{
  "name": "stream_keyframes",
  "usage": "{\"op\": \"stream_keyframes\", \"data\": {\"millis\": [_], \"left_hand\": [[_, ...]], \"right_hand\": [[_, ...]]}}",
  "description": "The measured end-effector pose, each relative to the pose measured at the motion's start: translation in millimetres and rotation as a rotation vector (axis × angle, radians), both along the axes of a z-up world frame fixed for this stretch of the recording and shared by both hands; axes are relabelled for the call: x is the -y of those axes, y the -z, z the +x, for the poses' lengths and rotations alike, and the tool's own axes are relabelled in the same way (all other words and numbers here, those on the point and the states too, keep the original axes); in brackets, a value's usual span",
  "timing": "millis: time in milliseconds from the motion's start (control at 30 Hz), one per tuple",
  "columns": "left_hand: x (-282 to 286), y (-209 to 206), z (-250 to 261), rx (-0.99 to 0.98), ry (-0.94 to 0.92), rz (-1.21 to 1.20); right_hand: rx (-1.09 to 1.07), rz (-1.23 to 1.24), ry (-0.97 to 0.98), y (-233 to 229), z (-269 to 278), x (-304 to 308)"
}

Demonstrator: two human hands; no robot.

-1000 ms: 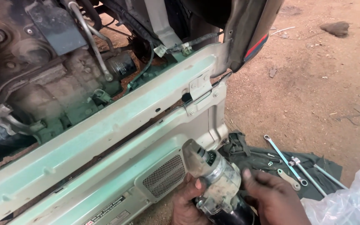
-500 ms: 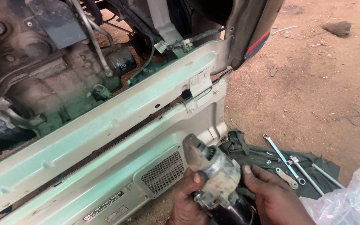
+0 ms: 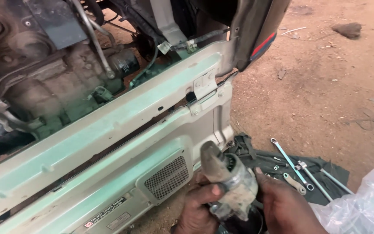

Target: The person disassembles a starter motor by hand, separating its front drive housing from the black cylindrical motor body and reattaching the parts. They then lift the reassembled starter into the vehicle's engine bay and position it against the engine with both hands.

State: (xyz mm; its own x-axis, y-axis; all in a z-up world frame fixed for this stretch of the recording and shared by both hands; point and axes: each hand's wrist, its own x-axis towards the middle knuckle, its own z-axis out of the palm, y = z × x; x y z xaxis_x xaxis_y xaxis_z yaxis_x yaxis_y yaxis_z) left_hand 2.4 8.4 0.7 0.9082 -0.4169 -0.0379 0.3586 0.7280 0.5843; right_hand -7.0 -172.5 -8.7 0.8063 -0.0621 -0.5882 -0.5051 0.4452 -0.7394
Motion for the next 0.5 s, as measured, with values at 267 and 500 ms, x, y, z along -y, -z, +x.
{"op": "stream_keyframes", "data": {"millis": [267,500], "left_hand": [[6,-9,4,-0.086,-0.01,-0.018],[8,-8,4,-0.136,-0.005,0.053]], "right_hand": [[-0.149,0.163,0.1,-22,0,-9],[-0.164,0.244,-0.015,-28,7,-9]]}}
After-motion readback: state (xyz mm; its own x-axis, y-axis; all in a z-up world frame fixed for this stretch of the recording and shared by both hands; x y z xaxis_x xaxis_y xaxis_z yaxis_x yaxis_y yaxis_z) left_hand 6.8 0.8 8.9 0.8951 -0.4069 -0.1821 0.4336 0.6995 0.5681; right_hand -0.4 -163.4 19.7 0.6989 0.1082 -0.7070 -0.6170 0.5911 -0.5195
